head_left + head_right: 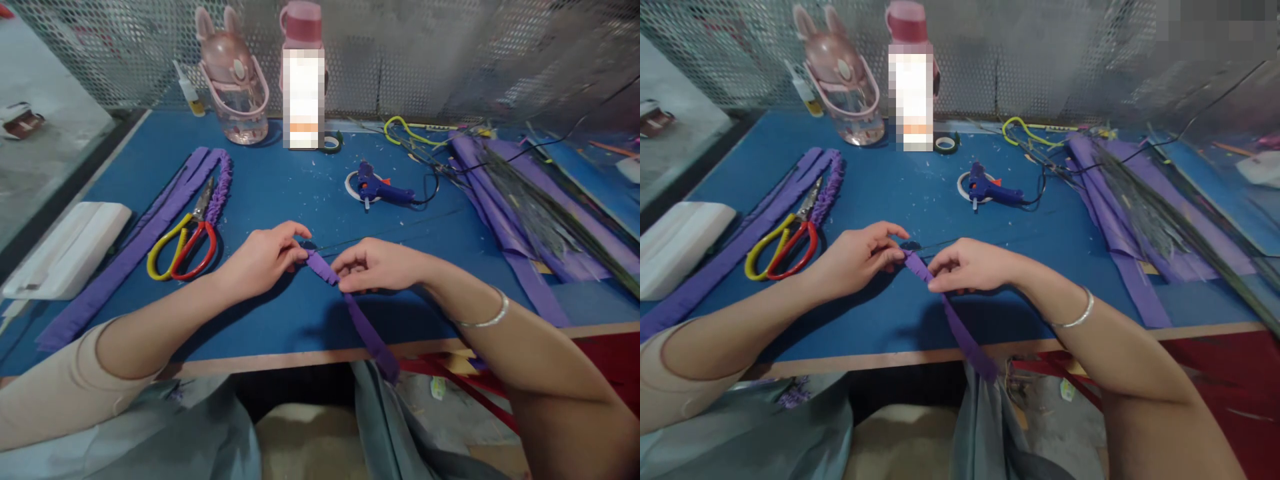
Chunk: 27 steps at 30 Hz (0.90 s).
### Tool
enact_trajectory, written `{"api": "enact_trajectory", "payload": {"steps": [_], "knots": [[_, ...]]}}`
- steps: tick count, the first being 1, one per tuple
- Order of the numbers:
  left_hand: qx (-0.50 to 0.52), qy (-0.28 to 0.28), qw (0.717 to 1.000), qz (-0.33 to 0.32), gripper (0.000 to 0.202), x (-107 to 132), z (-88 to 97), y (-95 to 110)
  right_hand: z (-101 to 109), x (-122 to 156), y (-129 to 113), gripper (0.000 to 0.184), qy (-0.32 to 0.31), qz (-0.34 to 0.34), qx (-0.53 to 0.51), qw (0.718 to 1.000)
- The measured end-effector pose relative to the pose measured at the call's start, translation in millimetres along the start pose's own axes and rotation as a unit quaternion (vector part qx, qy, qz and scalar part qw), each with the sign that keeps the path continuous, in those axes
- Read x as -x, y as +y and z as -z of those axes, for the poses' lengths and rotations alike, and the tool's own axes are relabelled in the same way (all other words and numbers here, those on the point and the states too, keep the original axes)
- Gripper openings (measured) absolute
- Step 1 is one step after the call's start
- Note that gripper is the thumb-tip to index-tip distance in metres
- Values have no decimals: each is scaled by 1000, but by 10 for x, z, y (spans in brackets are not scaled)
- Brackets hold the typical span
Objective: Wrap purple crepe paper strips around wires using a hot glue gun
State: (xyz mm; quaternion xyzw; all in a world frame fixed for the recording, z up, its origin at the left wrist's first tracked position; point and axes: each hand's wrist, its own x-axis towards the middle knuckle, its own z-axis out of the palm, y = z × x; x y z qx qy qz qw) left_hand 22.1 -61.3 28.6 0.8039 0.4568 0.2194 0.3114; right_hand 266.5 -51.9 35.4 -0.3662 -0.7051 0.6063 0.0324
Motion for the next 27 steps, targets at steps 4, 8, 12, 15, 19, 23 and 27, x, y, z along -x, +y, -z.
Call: {"api": "enact_trajectory", "payload": {"steps": [4, 8, 12, 15, 19, 23, 27], "knots": [[-115, 17, 993, 19, 15, -81, 84, -137, 321, 322, -23, 43, -96, -116, 34, 988], [-176, 15, 984, -30, 19, -141, 39, -219, 400, 537, -106, 41, -89, -24, 65, 994], [-148, 111, 982, -43, 30, -148, -4, -249, 509, 397, 14, 35, 387, 110, 190, 896], [-139, 120, 982, -42, 28, -120, 11, -229, 721, 210, 249, 43, 461, 67, 400, 790], [-160, 42, 985, -47, 18, -87, 18, -193, 945, 89, 481, 58, 365, 3, 484, 796], [-161, 36, 985, -48, 17, -97, -18, -211, 991, 16, 538, 65, 377, 20, 485, 789], [-160, 45, 985, -54, 18, -110, -54, -243, 971, -38, 510, 57, 396, 18, 463, 793]]}}
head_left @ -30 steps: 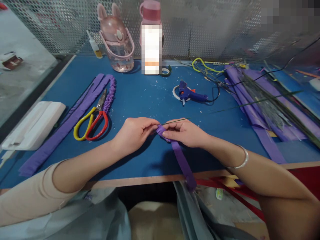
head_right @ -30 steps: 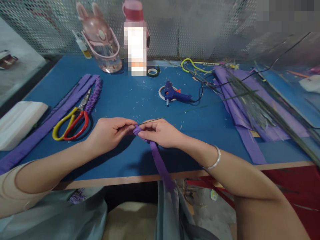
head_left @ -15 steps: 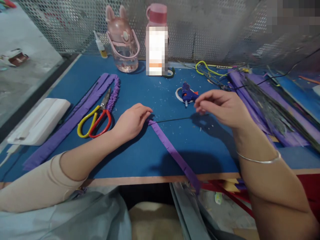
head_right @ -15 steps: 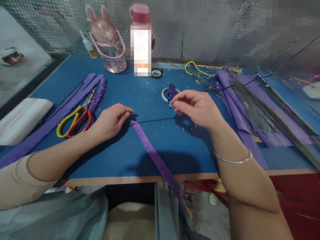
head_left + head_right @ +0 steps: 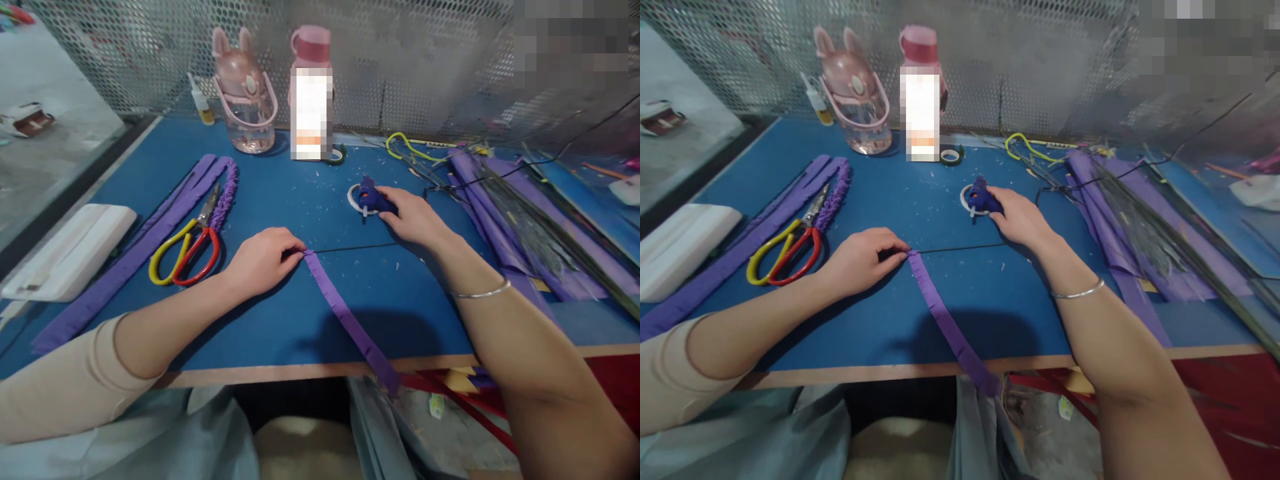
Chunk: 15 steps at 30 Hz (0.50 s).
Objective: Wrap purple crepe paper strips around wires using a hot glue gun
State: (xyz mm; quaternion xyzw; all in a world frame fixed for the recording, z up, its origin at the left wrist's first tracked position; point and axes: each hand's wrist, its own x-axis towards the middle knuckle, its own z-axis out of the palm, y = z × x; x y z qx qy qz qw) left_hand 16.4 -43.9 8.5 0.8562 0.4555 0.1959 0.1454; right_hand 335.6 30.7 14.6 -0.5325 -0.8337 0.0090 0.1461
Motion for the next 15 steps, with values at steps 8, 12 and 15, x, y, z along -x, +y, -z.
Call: {"api": "enact_trajectory", "payload": {"steps": [8, 12, 15], "knots": [[13, 14, 1000, -9, 19, 0, -39, 9, 334, 227, -187, 42, 17, -19, -265, 964], [19, 19, 1000, -12, 19, -8, -43, -10, 436, 326, -333, 52, -145, 6, -340, 929], [26, 22, 999, -15, 18, -12, -43, -30, 437, 340, -438, 53, -181, 23, -329, 927]]}}
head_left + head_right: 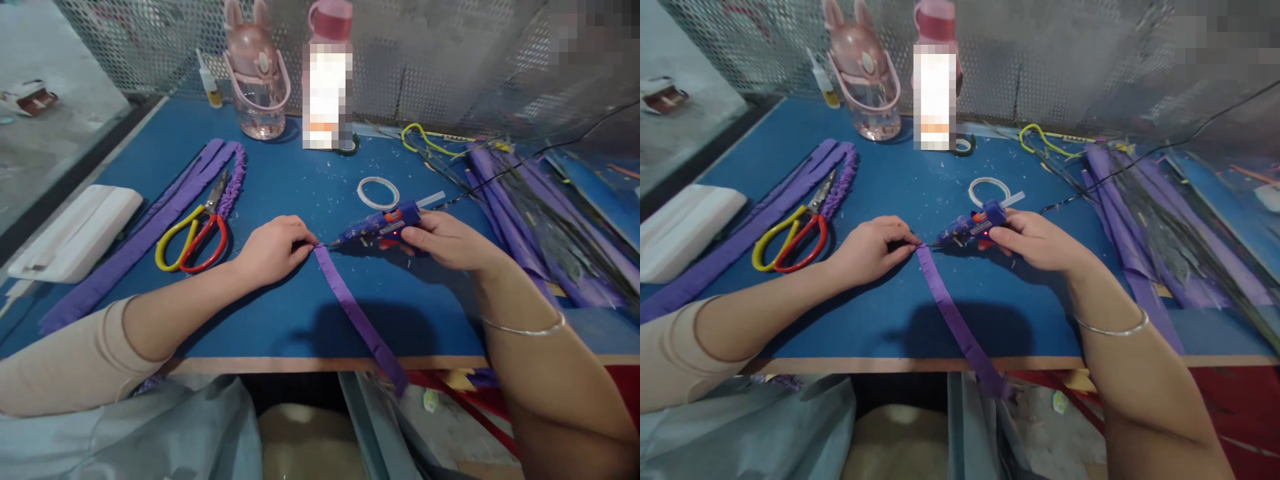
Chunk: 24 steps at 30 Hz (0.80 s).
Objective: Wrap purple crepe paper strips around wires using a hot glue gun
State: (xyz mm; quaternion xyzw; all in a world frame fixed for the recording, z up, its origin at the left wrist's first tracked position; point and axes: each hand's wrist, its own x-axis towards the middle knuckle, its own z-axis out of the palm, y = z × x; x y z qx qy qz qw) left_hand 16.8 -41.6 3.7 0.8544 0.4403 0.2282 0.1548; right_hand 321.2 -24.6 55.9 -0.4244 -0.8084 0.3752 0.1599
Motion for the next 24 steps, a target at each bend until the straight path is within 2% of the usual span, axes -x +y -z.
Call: {"api": "enact_trajectory", "payload": {"steps": [4, 12, 17, 22, 24], "knots": [[5, 3, 1000, 1, 17, -2, 0, -3, -80, -36, -48, 51, 18, -3, 31, 999], [2, -1, 1000, 1, 19, 0, 3, 5, -186, -82, -142, 43, 46, 59, 122, 990], [-1, -3, 1000, 3, 18, -2, 15, 18, -194, -49, -148, 35, 47, 70, 120, 989], [-2, -6, 1000, 3, 18, -7, 14, 28, -193, -43, -165, 36, 58, 77, 122, 988], [-2, -4, 1000, 2, 18, -8, 11, 27, -173, -33, -176, 37, 43, 79, 119, 989]]}}
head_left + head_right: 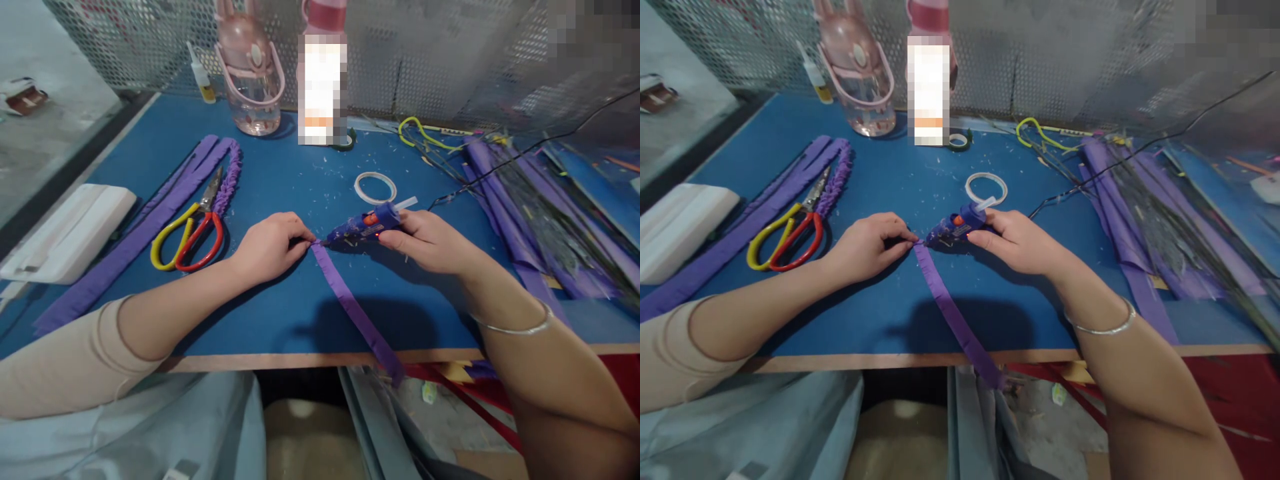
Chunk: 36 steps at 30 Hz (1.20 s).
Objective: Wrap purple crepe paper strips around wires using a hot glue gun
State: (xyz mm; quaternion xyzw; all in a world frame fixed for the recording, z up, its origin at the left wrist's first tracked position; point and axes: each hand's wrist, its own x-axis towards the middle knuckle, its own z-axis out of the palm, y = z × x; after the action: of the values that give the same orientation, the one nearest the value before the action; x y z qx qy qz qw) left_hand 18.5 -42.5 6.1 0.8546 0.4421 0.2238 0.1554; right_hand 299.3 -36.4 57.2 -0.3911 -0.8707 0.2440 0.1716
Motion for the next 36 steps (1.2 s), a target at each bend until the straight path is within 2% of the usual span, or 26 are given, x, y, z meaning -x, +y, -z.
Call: {"api": "enact_trajectory", "payload": {"steps": [3, 9, 14, 19, 24, 26, 28, 31, 33, 36], "knots": [[1, -1, 1000, 5, 18, -1, -1, -3, 31, 14, -7, 36, -28, -4, -4, 1000], [-5, -5, 1000, 0, 19, 0, 6, -1, 4, -1, -7, 36, 0, -2, -5, 1000], [1, 1, 1000, 1, 18, -1, 0, 2, 43, 16, 2, 33, -48, 6, -14, 999], [-5, -1, 1000, 1, 18, -2, -1, 0, 42, 11, 0, 33, -22, 5, -8, 1000], [-4, -6, 1000, -1, 18, 1, 22, 23, 167, 84, 29, 30, -76, 2, -10, 997], [-3, -13, 1000, 1, 21, -2, 34, 40, 220, 123, 75, 32, -43, -13, -12, 999], [-4, -18, 1000, 6, 26, -9, 38, 50, 238, 136, 151, 37, 27, -33, -2, 999], [-16, -21, 1000, 11, 29, -22, 21, 45, 192, 73, 324, 46, 111, -51, 77, 990], [-37, -29, 999, 14, 30, -28, 1, 28, 126, -21, 473, 53, 114, -68, 162, 978], [-60, -39, 997, 12, 31, -32, -15, -7, 25, -179, 681, 58, 77, -112, 281, 950]]}}
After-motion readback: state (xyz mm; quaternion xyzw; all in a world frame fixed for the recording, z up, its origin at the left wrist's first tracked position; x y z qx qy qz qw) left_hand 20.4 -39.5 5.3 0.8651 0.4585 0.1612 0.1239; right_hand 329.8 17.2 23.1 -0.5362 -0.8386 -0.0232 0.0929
